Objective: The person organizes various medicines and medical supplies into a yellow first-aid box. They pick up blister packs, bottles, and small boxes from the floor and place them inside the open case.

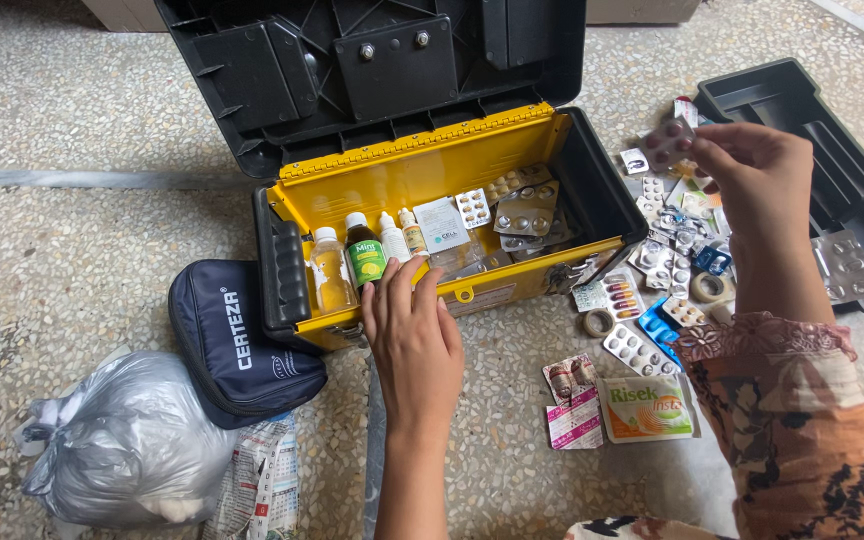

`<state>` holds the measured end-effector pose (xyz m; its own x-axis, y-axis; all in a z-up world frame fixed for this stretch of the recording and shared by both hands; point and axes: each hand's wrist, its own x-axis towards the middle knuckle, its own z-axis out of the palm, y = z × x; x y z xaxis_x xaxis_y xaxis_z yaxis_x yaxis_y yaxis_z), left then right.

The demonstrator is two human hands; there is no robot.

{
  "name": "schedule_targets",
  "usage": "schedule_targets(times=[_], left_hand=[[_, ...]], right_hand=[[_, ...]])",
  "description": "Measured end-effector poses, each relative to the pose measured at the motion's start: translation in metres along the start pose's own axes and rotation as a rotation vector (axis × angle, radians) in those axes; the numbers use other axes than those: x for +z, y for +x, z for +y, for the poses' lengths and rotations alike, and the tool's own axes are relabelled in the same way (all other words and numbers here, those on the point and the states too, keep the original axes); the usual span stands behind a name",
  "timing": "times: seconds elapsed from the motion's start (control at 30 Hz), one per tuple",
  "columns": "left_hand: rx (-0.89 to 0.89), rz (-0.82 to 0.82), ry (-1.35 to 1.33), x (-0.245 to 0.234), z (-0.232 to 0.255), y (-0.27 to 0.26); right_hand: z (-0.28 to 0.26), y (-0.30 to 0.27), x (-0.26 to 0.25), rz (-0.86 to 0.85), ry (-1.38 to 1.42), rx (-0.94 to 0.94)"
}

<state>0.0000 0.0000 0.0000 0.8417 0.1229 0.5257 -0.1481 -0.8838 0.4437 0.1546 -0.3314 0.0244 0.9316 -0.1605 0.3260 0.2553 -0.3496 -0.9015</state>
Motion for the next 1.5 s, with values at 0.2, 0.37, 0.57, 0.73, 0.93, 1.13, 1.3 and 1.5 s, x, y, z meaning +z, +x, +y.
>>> schedule_targets(times=[0.2,0.37,0.57,0.73,0.93,1.13,1.3,1.5], left_hand=[[-0.126,0.091,0.095,-0.002,-0.001,0.0],[-0.152,0.105,0.092,-0.003,-0.003,-0.001],[-0.147,0.098,0.085,-0.002,-0.004,-0.001],[-0.147,0.091,0.081,-0.003,-0.007,0.001],[-0.134,0.082,0.082,-0.002,-0.007,0.0],[-0.14,0.064,0.082,-0.002,-0.007,0.0],[-0.134,0.065,0.094,-0.002,-0.007,0.0],[-0.132,0.064,0.085,-0.002,-0.008,0.0]], right_hand=[[-0.056,0.006,0.074,-0.273,-0.209,0.044],[-0.044,0.021,0.164,-0.528,-0.367,0.216],[-0.005,0.041,0.247,-0.567,-0.379,0.448],[0.024,0.043,0.264,-0.574,-0.216,0.498],[0.03,0.042,0.262,-0.601,-0.371,0.328],[0.028,0.041,0.266,-0.615,-0.401,0.349],[0.026,0.036,0.264,-0.527,-0.492,0.191],[0.01,0.02,0.266,-0.714,-0.72,-0.226]])
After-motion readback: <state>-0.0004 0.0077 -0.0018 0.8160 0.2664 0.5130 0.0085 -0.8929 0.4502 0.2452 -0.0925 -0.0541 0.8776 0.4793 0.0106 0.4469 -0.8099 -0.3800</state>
